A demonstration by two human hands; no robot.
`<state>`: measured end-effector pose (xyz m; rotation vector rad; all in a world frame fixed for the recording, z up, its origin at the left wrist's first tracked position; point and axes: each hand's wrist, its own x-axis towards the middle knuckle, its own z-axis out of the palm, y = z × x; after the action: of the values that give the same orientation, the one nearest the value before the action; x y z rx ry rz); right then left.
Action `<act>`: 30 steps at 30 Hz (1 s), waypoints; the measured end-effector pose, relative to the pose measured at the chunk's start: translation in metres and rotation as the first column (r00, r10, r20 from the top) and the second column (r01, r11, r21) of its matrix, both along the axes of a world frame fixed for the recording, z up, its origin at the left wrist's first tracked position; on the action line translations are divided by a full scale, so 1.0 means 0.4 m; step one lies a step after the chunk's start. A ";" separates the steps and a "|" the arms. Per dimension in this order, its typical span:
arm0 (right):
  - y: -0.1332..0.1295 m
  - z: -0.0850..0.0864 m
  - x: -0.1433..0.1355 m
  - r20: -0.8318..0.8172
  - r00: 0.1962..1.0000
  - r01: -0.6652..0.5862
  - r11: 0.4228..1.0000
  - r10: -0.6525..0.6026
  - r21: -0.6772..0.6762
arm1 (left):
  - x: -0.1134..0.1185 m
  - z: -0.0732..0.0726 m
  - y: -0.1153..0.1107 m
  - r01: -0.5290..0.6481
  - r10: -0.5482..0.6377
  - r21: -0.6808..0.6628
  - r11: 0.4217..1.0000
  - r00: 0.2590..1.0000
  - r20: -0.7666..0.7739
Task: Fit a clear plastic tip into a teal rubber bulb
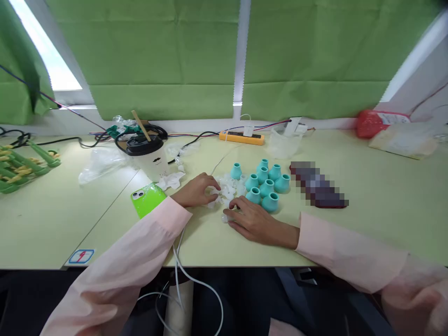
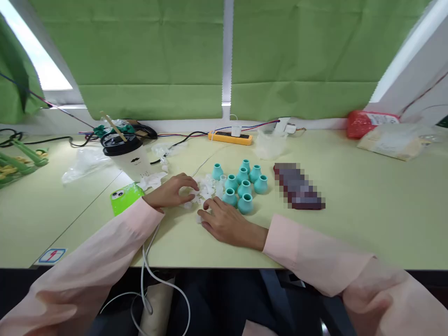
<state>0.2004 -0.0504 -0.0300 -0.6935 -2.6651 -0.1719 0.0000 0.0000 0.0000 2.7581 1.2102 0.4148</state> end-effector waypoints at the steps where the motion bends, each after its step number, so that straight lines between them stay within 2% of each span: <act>1: 0.001 -0.001 0.001 0.002 1.000 0.000 1.000 0.000 0.001 | 0.007 -0.004 -0.002 -0.003 0.003 0.013 1.000 1.000 -0.001; 8: 0.001 -0.010 0.001 0.006 1.000 0.028 0.999 -0.028 0.024 | 0.039 -0.035 -0.016 -0.069 0.071 0.119 0.991 0.997 -0.012; 16: -0.003 -0.020 0.004 -0.050 0.996 0.078 0.995 -0.075 0.057 | 0.044 -0.050 -0.017 -0.091 0.091 0.094 0.991 0.996 0.002; 21: 0.000 -0.022 0.003 -0.044 0.996 0.078 0.995 -0.075 0.069 | 0.050 -0.053 -0.022 -0.135 0.128 0.103 0.985 0.989 0.070; 26: 0.002 -0.024 0.003 -0.055 0.996 0.068 0.998 -0.067 0.016 | 0.047 -0.050 -0.022 -0.058 0.051 0.080 0.995 0.995 0.087; 30: 0.002 -0.024 0.002 -0.053 0.997 0.051 0.999 -0.051 -0.011 | 0.047 -0.053 -0.022 -0.080 0.072 0.074 0.994 0.992 0.103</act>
<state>0.2010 -0.0497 -0.0398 -0.7590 -2.6008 -0.1526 0.0189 -0.0087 -0.0213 2.7245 1.3041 0.6126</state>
